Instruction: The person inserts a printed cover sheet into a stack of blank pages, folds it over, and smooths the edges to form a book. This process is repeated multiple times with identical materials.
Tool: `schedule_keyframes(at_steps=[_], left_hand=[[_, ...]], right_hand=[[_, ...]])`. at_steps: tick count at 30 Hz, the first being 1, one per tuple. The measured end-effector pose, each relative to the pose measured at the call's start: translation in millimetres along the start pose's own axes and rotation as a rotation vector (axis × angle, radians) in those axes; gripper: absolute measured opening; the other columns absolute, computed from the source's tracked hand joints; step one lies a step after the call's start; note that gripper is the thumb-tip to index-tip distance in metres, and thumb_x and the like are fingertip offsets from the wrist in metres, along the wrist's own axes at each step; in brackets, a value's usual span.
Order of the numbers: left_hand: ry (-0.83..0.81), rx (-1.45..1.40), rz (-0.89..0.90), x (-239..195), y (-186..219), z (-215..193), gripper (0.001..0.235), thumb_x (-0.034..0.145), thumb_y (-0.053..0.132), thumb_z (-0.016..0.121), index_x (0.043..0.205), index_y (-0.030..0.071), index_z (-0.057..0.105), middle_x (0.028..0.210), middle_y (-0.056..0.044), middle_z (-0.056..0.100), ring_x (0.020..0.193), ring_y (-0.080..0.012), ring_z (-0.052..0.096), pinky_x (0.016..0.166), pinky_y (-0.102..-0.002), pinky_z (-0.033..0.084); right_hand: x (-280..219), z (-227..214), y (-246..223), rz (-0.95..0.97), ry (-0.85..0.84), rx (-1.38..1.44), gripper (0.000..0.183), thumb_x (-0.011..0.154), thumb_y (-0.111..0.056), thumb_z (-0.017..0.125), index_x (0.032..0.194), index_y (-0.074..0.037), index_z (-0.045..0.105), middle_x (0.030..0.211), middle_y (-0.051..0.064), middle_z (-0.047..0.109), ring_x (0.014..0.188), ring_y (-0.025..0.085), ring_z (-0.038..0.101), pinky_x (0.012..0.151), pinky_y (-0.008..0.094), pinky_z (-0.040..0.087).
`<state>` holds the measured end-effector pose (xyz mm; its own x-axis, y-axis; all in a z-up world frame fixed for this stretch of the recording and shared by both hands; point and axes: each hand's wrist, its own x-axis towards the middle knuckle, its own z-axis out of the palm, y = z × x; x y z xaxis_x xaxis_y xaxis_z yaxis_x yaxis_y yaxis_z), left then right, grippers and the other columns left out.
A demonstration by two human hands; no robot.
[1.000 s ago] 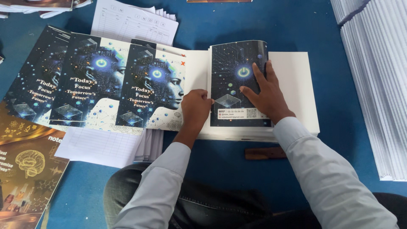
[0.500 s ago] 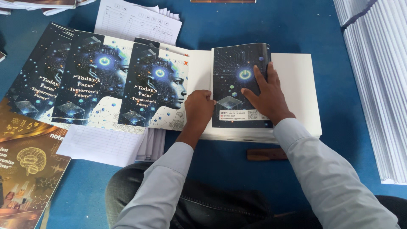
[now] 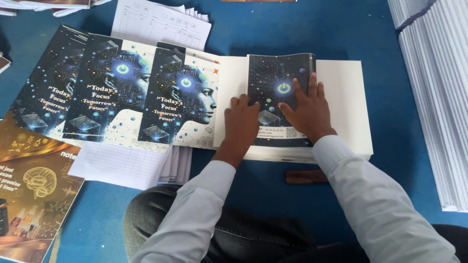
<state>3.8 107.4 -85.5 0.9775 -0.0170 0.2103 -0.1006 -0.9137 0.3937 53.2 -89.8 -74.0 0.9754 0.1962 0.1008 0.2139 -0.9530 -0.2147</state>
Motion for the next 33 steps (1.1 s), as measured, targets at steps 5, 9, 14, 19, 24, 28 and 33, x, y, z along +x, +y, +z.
schedule_keyframes(at_steps=[5,9,14,19,24,28,33], left_hand=[[-0.09,0.149,0.179,17,11,1,0.014,0.079,0.012,0.073,0.093,0.011,0.078,0.143,-0.013,0.054,0.133,-0.0299,0.049,0.101,-0.049,0.049],[-0.319,0.054,0.088,23,21,-4,0.028,0.079,0.024,0.079,0.101,0.006,0.077,0.136,-0.017,0.055,0.128,-0.0322,0.052,0.1,-0.042,0.053],[-0.352,0.069,0.075,30,33,-7,0.034,0.073,0.02,0.083,0.102,0.006,0.077,0.128,-0.017,0.057,0.123,-0.0348,0.054,0.099,-0.042,0.054],[-0.352,0.128,0.073,37,38,-4,0.041,0.071,0.021,0.086,0.106,0.001,0.074,0.129,-0.024,0.052,0.122,-0.0406,0.052,0.096,-0.042,0.054],[-0.392,0.127,0.03,38,43,-11,0.056,0.072,0.021,0.085,0.123,0.006,0.067,0.13,-0.021,0.053,0.123,-0.039,0.053,0.098,-0.042,0.054],[-0.383,0.116,0.038,38,46,-16,0.078,0.075,0.023,0.083,0.146,0.028,0.051,0.133,-0.021,0.05,0.121,-0.0409,0.052,0.097,-0.044,0.053],[-0.436,0.189,0.041,43,48,-16,0.073,0.081,0.026,0.078,0.147,0.039,0.05,0.146,-0.018,0.043,0.13,-0.0425,0.046,0.102,-0.043,0.05]], right_hand=[[2,-18,5,-0.075,-0.013,0.164,0.076,0.093,-0.052,0.067,0.154,-0.011,0.046,0.16,0.036,0.018,0.145,0.057,0.026,0.111,0.058,0.036],[-11,-52,9,-0.003,-0.083,0.303,0.054,0.101,-0.039,0.058,0.141,-0.003,0.055,0.15,0.026,0.042,0.129,0.042,0.052,0.102,0.05,0.048],[-72,-85,17,0.034,-0.197,0.231,0.031,0.1,-0.033,0.061,0.101,-0.005,0.073,0.097,0.013,0.072,0.088,0.028,0.072,0.079,0.042,0.059],[-115,-86,14,-0.092,-0.471,0.088,0.019,0.089,-0.031,0.068,0.091,-0.014,0.076,0.087,0.006,0.077,0.081,0.025,0.075,0.078,0.041,0.058],[-124,-64,9,-0.179,-0.69,-0.222,0.022,0.09,-0.03,0.071,0.106,-0.014,0.072,0.104,0.009,0.074,0.096,0.028,0.072,0.087,0.043,0.057],[-134,-46,18,-0.294,-0.628,-0.315,0.026,0.086,-0.018,0.073,0.111,-0.013,0.069,0.11,0.012,0.072,0.102,0.029,0.07,0.088,0.044,0.057],[-134,-47,18,-0.34,-0.581,-0.204,0.022,0.084,-0.011,0.072,0.106,-0.009,0.07,0.113,0.011,0.071,0.106,0.028,0.07,0.092,0.041,0.057]])
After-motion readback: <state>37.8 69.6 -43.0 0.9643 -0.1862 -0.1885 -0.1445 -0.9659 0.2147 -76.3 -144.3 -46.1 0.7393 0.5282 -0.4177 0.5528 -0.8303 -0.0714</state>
